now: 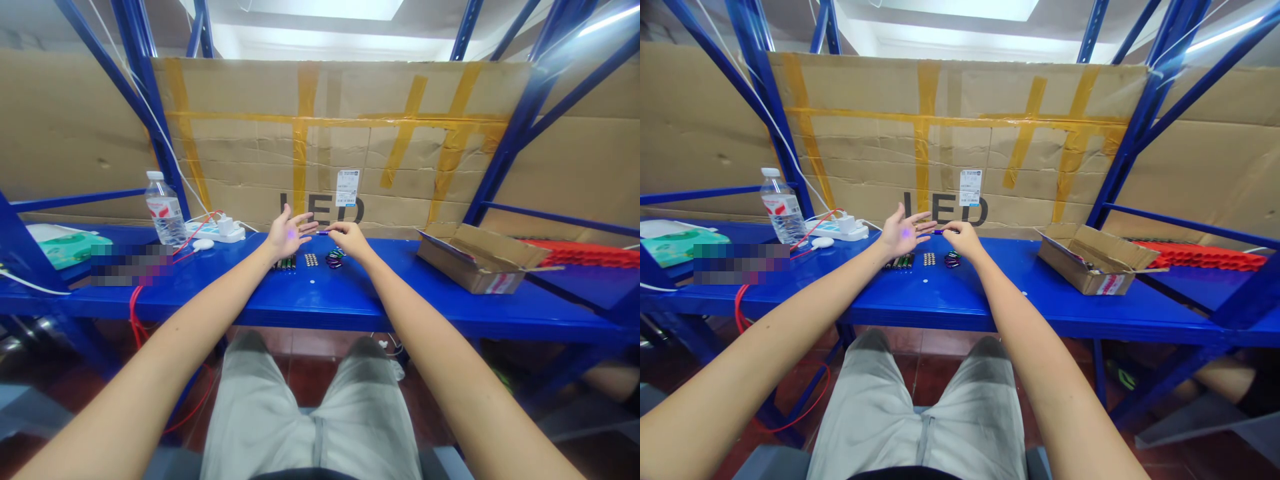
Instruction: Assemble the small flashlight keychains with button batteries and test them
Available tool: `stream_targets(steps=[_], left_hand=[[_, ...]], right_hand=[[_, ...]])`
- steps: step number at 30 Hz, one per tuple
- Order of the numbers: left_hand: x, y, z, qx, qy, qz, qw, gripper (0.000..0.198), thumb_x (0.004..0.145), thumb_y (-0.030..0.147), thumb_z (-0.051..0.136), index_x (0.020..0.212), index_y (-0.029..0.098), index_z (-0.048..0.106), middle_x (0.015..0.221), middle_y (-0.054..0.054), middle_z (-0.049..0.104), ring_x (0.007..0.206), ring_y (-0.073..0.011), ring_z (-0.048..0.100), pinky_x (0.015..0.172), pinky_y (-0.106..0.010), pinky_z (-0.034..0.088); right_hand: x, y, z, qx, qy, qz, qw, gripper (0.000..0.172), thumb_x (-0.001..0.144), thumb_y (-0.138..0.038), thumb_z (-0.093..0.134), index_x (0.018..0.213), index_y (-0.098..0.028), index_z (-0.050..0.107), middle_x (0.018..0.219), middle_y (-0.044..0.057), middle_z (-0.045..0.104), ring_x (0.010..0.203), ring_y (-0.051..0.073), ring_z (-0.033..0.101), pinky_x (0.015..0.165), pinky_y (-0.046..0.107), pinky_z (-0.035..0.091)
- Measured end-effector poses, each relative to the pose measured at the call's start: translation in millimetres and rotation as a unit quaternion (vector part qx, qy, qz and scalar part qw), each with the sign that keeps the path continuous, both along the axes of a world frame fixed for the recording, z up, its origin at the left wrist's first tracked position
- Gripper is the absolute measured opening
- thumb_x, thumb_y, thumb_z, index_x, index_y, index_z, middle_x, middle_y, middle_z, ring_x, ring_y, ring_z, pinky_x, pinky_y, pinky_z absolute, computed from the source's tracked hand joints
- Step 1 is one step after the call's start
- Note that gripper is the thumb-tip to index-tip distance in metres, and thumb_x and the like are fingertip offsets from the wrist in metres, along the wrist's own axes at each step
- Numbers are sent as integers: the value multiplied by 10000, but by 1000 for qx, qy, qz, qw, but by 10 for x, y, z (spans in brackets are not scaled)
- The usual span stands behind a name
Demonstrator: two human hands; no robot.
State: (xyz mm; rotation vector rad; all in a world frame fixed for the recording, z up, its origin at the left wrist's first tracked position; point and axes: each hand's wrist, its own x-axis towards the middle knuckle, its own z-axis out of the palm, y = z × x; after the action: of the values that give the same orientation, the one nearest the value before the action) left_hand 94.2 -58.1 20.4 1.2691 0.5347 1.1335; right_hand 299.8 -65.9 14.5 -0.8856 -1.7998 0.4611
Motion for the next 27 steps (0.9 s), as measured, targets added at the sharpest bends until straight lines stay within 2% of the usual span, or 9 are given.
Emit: stream_targets(steps=[10, 19, 27], left_hand=[[12, -39, 3, 0, -9, 22, 1000, 939, 859, 807, 246, 1463, 121, 466, 1411, -242, 554, 1412, -370, 410, 1105, -492, 341], [-2, -1, -8, 0, -6, 12, 1000, 928, 861, 808, 228, 1466, 144, 459, 1401, -225, 569, 1405, -361, 421, 1101, -496, 347], [0, -6, -1, 0, -4, 11, 1000, 933, 859, 806, 238, 1473, 137, 450, 1413, -234, 556, 1410, -366, 414, 1107, -500, 333]], right_hand=[[5, 16, -9, -4, -2, 9, 1000, 292, 692, -272, 558, 830, -128, 771, 677, 38, 674, 683, 176, 582, 678, 292, 463], [-5, -16, 9, -15, -10, 15, 1000, 297, 696, -268, 568, 853, -125, 776, 649, 24, 664, 626, 154, 551, 639, 278, 447], [-5, 10, -7, -11, -12, 25, 1000, 275, 686, -247, 564, 824, -136, 774, 710, 35, 703, 673, 166, 586, 668, 280, 457]])
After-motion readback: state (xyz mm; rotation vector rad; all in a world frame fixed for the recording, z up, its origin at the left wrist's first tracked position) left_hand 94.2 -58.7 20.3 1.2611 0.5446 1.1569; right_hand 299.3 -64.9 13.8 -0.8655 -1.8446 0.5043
